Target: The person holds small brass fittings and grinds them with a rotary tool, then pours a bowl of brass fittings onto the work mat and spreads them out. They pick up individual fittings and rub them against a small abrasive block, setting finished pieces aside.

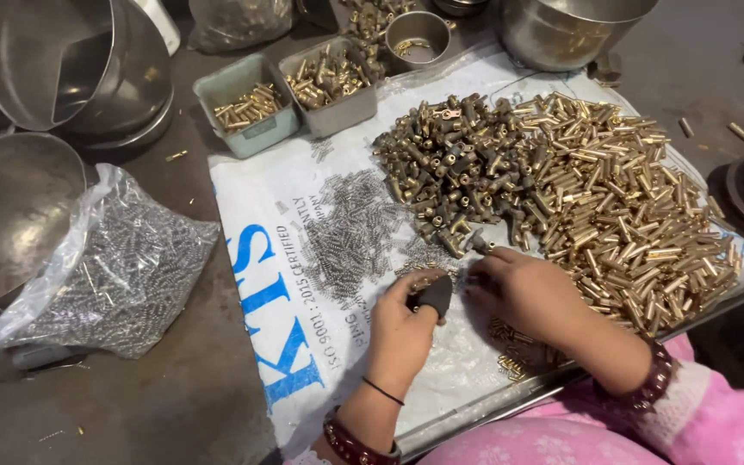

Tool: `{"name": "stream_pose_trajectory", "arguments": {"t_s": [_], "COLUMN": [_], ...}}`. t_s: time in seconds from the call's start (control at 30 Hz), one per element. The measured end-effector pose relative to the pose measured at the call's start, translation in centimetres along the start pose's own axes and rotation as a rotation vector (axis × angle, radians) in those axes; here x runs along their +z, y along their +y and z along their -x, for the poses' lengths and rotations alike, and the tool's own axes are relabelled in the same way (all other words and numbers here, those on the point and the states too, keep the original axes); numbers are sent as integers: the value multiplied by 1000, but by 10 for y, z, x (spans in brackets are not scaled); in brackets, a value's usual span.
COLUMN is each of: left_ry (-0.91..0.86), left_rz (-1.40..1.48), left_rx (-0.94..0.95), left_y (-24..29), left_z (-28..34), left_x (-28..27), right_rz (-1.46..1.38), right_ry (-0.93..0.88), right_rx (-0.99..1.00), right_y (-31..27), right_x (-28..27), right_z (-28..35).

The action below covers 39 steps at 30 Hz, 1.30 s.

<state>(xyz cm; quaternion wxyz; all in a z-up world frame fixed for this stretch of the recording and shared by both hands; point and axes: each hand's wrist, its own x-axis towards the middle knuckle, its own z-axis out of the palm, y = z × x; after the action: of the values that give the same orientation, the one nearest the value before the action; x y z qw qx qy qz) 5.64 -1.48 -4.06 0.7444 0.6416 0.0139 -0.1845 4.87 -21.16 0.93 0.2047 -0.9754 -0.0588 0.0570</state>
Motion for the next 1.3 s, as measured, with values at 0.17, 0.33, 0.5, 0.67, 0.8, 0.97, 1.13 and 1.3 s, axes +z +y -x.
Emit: {"name": "stream_pose_trajectory", "arguments": {"t_s": [0.17, 0.33, 0.5, 0.67, 0.8, 0.97, 1.13, 1.3], "left_ry": [11, -45, -199, -150, -152, -175, -154, -180], "left_rz": [1, -55, 99, 51, 103, 92, -152, -200], "left_rx": [23, 65, -83, -166, -151, -61, -119, 56], "left_y": [-6, -49, -27, -21, -25, -29, -24, -12], "left_z": [-5, -13, -2, 1, 1, 2, 4, 8], "left_x": [-3, 0, 5, 10, 10, 6, 7, 13], "right_rz": [125, 161, -189, -408, -454, -638, -939, -1057], "right_ry": [58, 89, 96, 142, 71, 87, -70, -90], "right_rx": [-93, -77, -34, -288, -270, -191, 208, 219], "right_y": [-5, -1, -5, 15, 14, 22, 35, 51], "right_x": [8, -3, -22, -8, -9, 21, 39, 31], "right_z": [-1, -4, 15, 17, 22, 19, 21, 17]}}
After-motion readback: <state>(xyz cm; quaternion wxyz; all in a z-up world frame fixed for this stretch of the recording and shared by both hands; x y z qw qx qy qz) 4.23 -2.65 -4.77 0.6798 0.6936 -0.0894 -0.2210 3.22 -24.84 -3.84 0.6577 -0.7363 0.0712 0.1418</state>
